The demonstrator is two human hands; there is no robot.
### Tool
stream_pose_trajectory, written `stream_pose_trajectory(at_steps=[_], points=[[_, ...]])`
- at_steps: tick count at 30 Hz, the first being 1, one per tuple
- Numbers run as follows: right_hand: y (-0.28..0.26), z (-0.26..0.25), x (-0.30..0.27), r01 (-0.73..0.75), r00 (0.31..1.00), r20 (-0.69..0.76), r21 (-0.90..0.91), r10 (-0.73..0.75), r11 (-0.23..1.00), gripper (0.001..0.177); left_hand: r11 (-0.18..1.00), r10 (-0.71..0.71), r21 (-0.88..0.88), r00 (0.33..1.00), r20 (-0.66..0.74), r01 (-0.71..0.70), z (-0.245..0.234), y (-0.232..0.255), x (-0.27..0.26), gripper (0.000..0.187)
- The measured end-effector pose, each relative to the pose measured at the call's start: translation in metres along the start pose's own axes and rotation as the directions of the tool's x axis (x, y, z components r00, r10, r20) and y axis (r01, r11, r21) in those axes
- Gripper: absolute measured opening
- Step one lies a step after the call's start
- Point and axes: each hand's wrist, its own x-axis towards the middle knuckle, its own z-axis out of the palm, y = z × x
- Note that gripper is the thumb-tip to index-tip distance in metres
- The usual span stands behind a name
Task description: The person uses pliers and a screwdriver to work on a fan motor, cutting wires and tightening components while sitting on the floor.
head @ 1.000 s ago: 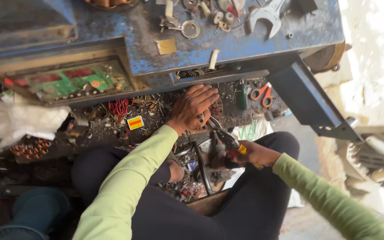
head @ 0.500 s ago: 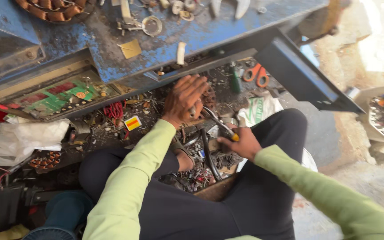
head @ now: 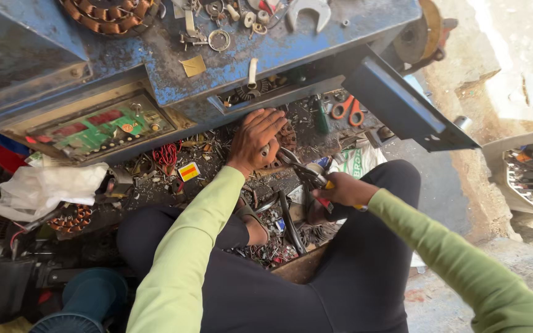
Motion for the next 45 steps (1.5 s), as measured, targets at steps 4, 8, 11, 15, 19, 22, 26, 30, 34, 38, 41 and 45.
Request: stream_pose_trajectory(at_steps=[4, 8, 11, 15, 19, 22, 26, 30, 34, 38, 41, 45], points=[[0.026, -0.011, 0.032, 0.202, 0.966, 0.130, 0.167, -0.225, 0.965, 0.065, 1.000, 0.023, -0.008, 1.000, 0.010, -0.023, -0.001, -0.005, 0.001, 0.043], [0.028, 0.002, 0.035, -0.004, 0.942, 0.323, 0.287, -0.093, 0.958, 0.051, 1.000, 0.002, -0.015, 0.999, 0.044, -0.001, 0.002, -0.007, 0.001, 0.046], [0.017, 0.013, 0.027, -0.073, 0.959, 0.274, 0.499, -0.078, 0.863, 0.047, 1.000, 0.005, -0.002, 0.999, 0.054, -0.005, 0.007, -0.012, 0.001, 0.046], [0.026, 0.043, 0.027, 0.082, 0.996, -0.015, 0.577, -0.091, 0.812, 0.038, 1.000, 0.000, 0.000, 0.999, 0.047, 0.000, 0.017, -0.019, -0.004, 0.046], [0.050, 0.069, 0.068, 0.175, 0.880, -0.365, -0.349, -0.306, 0.921, 0.035, 0.997, 0.036, -0.078, 0.994, 0.100, -0.028, 0.013, -0.027, -0.003, 0.056], [0.054, 0.090, 0.033, 0.393, 0.814, -0.469, 0.008, -0.344, 0.920, 0.042, 0.995, 0.017, -0.103, 0.998, 0.054, -0.011, 0.021, -0.018, -0.022, 0.053], [0.003, 0.047, -0.024, 0.272, 0.879, -0.422, 0.057, -0.224, 0.960, 0.048, 0.998, 0.038, -0.046, 0.999, 0.019, -0.037, 0.008, -0.020, 0.002, 0.050], [-0.023, 0.042, -0.073, 0.227, 0.859, -0.428, -0.175, -0.282, 0.958, 0.045, 0.997, 0.051, 0.056, 0.998, -0.031, -0.049, 0.005, -0.005, -0.006, 0.043], [-0.039, 0.050, -0.081, 0.239, 0.886, -0.384, -0.102, -0.260, 0.966, 0.040, 0.991, 0.043, 0.131, 0.998, -0.048, -0.037, -0.004, -0.001, -0.004, 0.041], [-0.047, 0.061, -0.076, 0.122, 0.954, -0.275, 0.006, -0.115, 0.993, 0.039, 0.982, 0.103, 0.163, 0.992, -0.071, -0.090, -0.007, -0.001, -0.004, 0.040], [-0.052, 0.062, -0.073, 0.064, 0.959, -0.275, -0.008, -0.063, 0.998, 0.039, 0.980, 0.112, 0.171, 0.990, -0.081, -0.097, -0.005, 0.001, -0.006, 0.040], [-0.052, 0.054, -0.066, 0.016, 0.970, -0.243, -0.002, -0.016, 1.000, 0.041, 0.974, 0.113, 0.206, 0.991, -0.072, -0.096, -0.004, -0.001, -0.006, 0.039]])
